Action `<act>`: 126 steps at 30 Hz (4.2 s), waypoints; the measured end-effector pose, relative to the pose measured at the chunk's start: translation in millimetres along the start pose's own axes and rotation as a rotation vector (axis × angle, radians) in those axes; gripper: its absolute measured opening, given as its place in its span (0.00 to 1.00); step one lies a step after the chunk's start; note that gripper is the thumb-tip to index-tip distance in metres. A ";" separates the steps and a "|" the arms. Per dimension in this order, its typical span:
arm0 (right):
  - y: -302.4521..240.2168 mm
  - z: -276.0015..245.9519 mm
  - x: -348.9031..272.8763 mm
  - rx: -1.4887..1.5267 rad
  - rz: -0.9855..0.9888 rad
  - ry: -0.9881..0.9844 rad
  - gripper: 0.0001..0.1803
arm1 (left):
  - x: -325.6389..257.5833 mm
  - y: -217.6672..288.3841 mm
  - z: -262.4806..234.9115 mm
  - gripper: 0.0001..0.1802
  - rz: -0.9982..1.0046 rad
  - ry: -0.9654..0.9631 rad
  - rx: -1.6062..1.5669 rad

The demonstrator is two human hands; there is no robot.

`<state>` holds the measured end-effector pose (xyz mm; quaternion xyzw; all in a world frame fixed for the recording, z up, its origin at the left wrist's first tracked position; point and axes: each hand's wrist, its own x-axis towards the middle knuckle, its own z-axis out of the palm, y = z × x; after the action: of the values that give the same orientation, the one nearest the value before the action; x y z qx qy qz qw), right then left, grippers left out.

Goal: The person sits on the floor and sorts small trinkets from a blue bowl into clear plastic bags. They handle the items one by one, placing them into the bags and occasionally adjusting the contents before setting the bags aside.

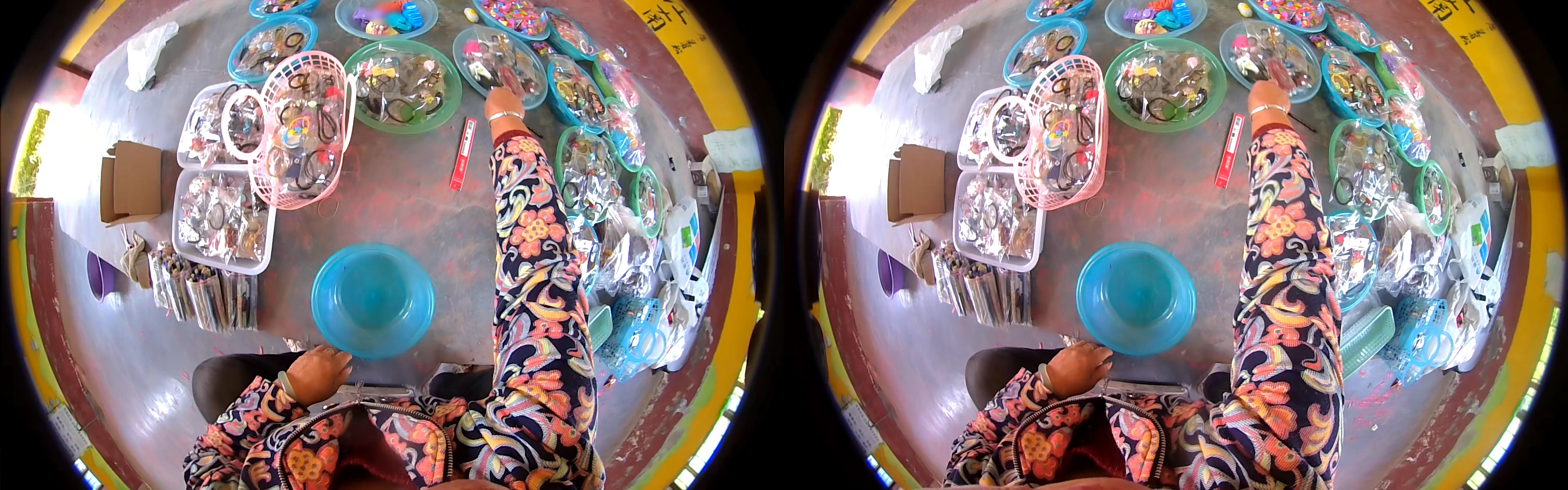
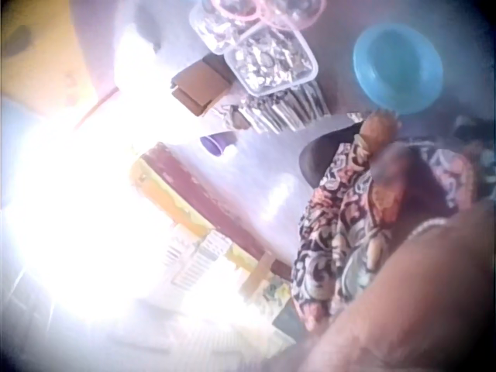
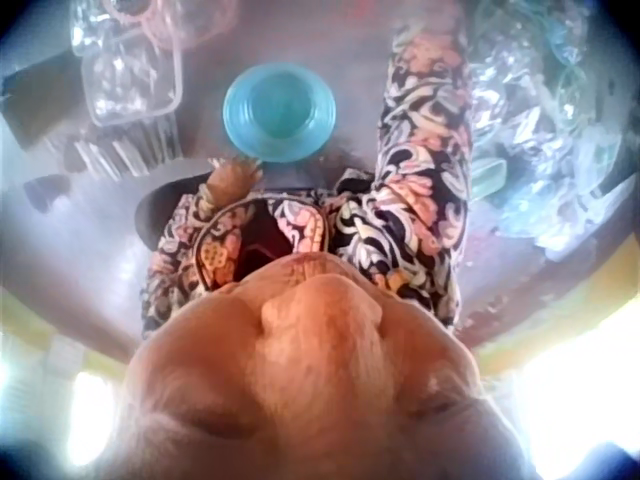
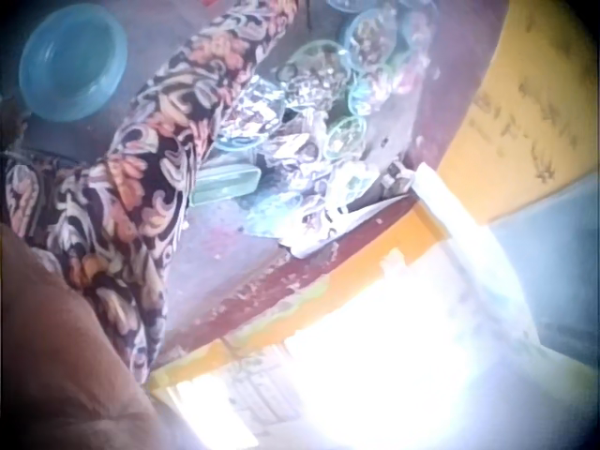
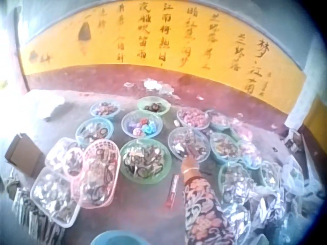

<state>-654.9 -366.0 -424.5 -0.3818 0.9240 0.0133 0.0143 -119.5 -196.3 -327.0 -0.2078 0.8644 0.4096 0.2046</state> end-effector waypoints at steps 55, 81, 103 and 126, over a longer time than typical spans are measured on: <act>78.4 4.0 -607.2 -0.280 -0.448 -0.362 0.09 | -4.6 -83.1 91.0 0.18 -0.920 0.549 -0.151; 99.5 4.5 -632.8 -0.242 -0.354 -0.255 0.07 | 50.3 -12.9 91.4 0.27 -0.343 0.345 -1.072; 76.9 -19.7 -561.6 0.159 -0.187 -0.155 0.14 | -116.8 26.0 69.8 0.12 -0.055 0.618 -1.023; 37.1 -39.8 -521.8 0.522 0.138 -0.070 0.14 | -119.8 32.0 163.5 0.13 -0.147 0.217 -0.950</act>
<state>-312.3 26.8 -365.2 -0.3006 0.9190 -0.2111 0.1430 -6.9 -25.1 -339.2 -0.3799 0.5813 0.7192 0.0244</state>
